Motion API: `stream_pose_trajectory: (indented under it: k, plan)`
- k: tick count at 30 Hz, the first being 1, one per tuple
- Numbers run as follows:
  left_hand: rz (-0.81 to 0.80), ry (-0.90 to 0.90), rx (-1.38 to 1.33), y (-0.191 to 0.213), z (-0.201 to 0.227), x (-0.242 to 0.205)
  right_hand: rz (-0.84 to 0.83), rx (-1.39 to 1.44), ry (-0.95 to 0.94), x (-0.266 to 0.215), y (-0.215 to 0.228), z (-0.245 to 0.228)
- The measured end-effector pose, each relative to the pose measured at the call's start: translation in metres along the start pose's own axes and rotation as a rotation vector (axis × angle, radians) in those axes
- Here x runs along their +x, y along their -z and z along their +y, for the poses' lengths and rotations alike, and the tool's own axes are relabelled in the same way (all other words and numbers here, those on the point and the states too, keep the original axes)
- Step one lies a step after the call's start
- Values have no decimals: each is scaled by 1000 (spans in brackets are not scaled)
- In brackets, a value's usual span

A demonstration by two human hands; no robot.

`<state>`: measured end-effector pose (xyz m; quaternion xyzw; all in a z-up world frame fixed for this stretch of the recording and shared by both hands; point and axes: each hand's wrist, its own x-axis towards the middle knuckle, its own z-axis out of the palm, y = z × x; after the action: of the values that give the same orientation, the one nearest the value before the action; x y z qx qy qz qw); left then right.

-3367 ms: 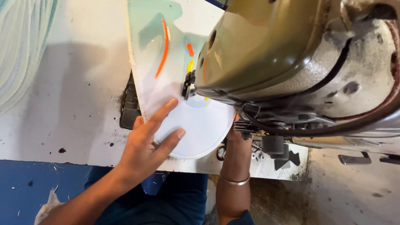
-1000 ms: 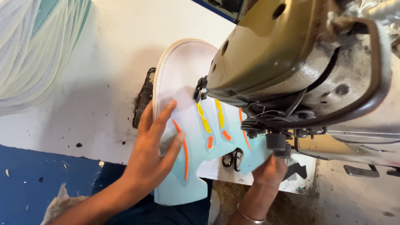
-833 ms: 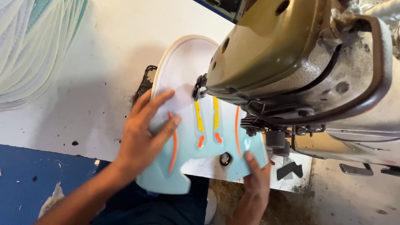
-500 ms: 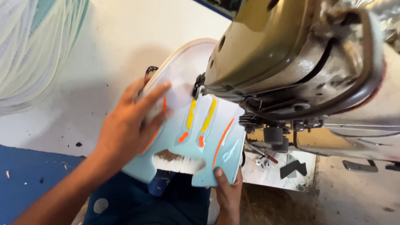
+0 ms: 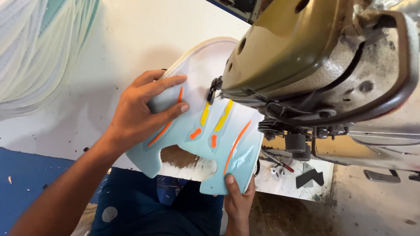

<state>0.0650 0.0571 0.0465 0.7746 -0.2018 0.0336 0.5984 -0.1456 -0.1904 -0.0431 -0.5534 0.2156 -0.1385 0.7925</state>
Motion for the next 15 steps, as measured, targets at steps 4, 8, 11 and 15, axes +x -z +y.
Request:
stream_pose_trajectory:
  k: [4, 8, 11, 15]
  plan:
    - [-2, -30, 4, -6, -3, 6, -3, 9, 46, 13, 0, 3]
    - [16, -30, 26, -9, -3, 13, -14, 94, 69, 25, -2, 1]
    - [24, -32, 24, -12, -4, 20, 14, 100, 77, 33, 0, 1]
    - [50, -49, 31, -12, -7, 27, 2, 106, 119, 38, -3, -2]
